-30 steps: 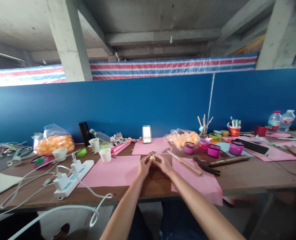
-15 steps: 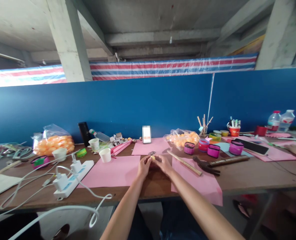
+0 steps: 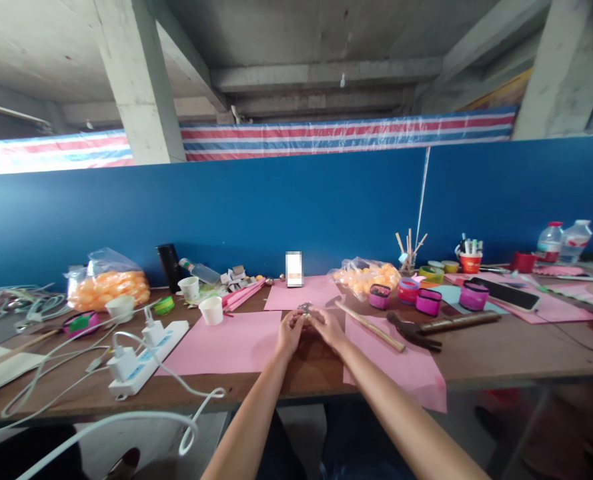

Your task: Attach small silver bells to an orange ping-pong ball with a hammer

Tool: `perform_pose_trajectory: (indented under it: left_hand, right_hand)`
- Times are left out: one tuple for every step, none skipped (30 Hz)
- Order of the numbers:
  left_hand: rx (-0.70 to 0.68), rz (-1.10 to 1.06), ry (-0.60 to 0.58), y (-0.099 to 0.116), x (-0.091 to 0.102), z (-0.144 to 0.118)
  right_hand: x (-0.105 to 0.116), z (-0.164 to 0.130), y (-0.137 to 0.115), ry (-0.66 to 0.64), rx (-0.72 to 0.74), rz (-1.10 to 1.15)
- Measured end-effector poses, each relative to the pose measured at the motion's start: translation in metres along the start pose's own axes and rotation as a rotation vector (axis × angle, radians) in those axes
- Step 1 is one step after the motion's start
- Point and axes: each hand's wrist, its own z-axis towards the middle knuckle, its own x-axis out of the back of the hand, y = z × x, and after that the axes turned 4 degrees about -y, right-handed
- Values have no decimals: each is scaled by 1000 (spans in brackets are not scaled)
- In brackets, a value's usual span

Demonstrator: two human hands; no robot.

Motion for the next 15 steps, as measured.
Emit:
perform_pose_trajectory:
  left_hand:
    - [3,-9,2,0,0,0]
    - [3,-12,6,0,0,-1]
    - [0,-10,7,1,0,-1]
    - [-6,-5,6,1,-1,-2]
    - [-11,2,5,2,-1,-2]
    - [-17,10,4,3,-1,-2]
    - [-22,17,7,4,-1,-2]
    - [-27,23,12,4,-2,-2]
    - [-30,28,18,5,-2,-2]
    - [-31,28,23,5,-2,-2]
    - [-30,26,27,6,-1,-1]
    - [-26,24,28,6,-1,-1]
    - [-21,25,25,6,-1,-1]
    - [-17,31,23,6,-1,0]
    - [-15,41,23,5,-1,0]
  right_hand:
    - [1,0,-1,-2,2,-8]
    - [1,-1,-3,-9,6,-13]
    - [1,-2,-5,-17,11,-15]
    - [2,-3,-7,-26,16,-15]
    - [2,-3,-9,-33,20,-14]
    - [2,-4,-11,-41,24,-11]
    - [2,-4,-12,-49,26,-8]
    - [2,-5,-13,-56,28,-5]
    - [1,-4,-12,-61,28,-2]
    - [1,-4,-11,-61,28,1]
    - [1,-3,-10,-56,26,2]
    - [0,-2,-8,-46,24,3]
    - [0,-1,-5,-32,20,3]
    - [0,0,-2,-18,16,3]
    - [0,1,0,-6,12,2]
